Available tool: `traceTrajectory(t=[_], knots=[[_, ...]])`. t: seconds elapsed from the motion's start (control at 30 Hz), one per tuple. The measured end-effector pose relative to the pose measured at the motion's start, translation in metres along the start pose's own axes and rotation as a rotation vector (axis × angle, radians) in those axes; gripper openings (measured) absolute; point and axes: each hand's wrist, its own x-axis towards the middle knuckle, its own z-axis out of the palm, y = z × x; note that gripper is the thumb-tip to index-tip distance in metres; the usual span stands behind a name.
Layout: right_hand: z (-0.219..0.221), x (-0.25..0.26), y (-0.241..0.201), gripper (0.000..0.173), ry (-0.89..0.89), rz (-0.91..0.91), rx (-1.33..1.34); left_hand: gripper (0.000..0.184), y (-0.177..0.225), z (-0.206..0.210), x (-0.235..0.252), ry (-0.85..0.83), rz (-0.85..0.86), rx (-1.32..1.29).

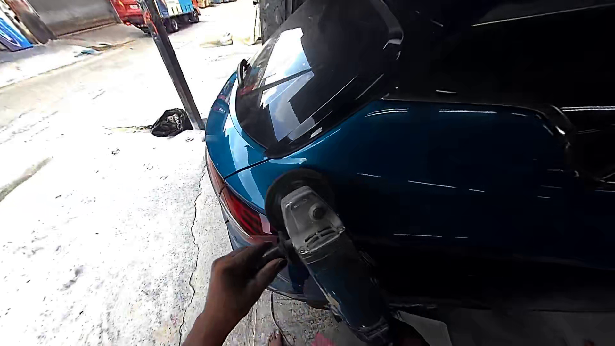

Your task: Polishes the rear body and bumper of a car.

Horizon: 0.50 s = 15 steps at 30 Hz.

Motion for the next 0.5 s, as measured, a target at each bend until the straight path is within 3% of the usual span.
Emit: traceTrajectory(t=[0.13,0.27,0.37,0.5], knots=[[0.016,0.048,-0.065,0.067,-0.205,-0.002,-0.081,0.039,-0.038,-0.063,-0.002,0.103,-0.157,-0.057],[0.021,0.067,-0.088,0.066,-0.29,-0.045,-0.154,0.037,-0.049,-0.089,-0.008,0.195,-0.258,-0.109],[0.012,0.052,-0.074,0.066,-0.277,-0.05,-0.149,0.031,-0.035,-0.075,-0.013,0.173,-0.231,-0.167],[-0.025,0.0,-0.041,0.066,-0.12,-0.068,-0.092,0.033,0.021,-0.027,-0.003,0.073,-0.16,-0.163]])
